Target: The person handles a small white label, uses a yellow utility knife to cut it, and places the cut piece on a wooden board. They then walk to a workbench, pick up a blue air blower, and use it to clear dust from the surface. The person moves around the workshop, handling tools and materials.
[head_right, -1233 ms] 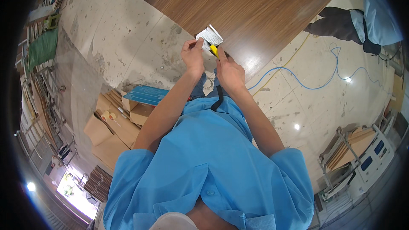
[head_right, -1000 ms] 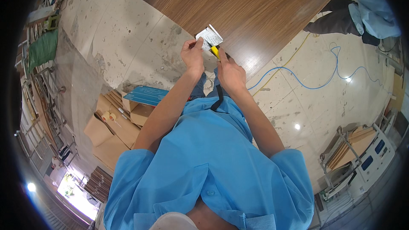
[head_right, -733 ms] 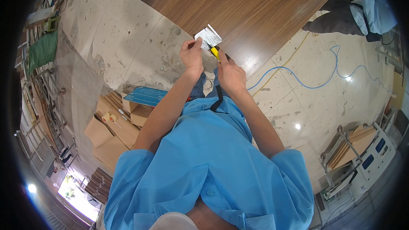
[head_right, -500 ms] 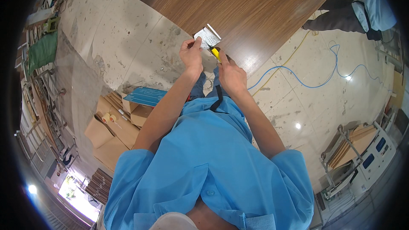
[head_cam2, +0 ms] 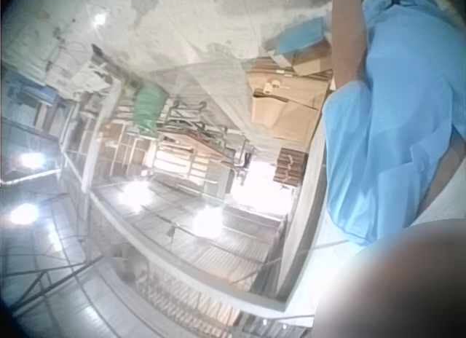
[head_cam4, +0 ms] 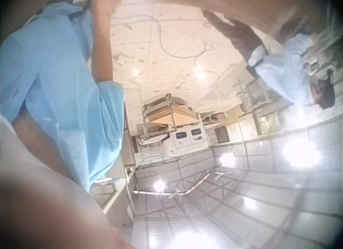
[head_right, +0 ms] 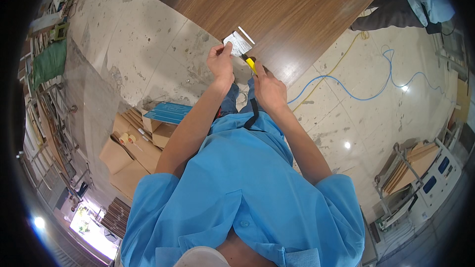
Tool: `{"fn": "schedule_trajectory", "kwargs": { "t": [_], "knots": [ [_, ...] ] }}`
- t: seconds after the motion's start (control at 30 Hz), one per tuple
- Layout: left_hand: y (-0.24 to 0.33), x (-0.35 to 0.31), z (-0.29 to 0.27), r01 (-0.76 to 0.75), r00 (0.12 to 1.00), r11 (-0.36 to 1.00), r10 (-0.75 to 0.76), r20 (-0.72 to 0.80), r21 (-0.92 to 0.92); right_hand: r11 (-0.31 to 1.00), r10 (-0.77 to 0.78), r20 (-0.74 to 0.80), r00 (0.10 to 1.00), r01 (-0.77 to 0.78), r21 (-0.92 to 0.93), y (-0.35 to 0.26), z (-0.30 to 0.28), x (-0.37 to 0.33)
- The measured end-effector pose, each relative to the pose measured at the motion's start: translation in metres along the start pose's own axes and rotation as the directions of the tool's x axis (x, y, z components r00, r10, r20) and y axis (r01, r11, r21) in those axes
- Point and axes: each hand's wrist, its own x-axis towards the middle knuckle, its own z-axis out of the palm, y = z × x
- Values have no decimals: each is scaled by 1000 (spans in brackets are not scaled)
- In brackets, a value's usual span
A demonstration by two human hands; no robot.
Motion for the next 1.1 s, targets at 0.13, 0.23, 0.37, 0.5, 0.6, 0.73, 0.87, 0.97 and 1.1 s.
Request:
{"fn": "schedule_trajectory", "kwargs": {
  "t": [0.13,0.23,0.37,0.5,0.6,0.73,0.87,0.97,1.1],
  "knots": [
    [0,0,0,-4,1000,1000,4,-6,15,1000,0,1,1000,0,0,0,-1,-2],
    [-1,1,0,-15,1000,1000,15,1,-2,1000,11,21,1000,-11,-3,0,-1,-3],
    [-2,0,1,-9,1000,1000,9,-6,-9,999,34,47,998,-34,-11,1,-3,-6],
    [-3,1,1,-9,1000,1000,9,-18,10,999,45,60,997,-44,-28,0,-5,-10],
    [-3,1,2,-20,1000,1000,20,-12,8,997,64,71,995,-61,-38,-2,-7,-11],
    [-2,2,1,-15,1000,1000,16,-18,25,996,79,99,992,-73,-58,-3,-13,-13],
    [0,1,1,20,1000,1000,-20,-11,0,999,39,43,998,-37,-40,2,-20,-18],
    [8,-1,2,50,999,998,-50,-9,-44,998,2,-139,990,7,64,9,-25,-17],
    [27,0,-4,-1,999,998,4,47,-69,982,77,-232,970,-34,185,14,-24,11]
  ]
}}
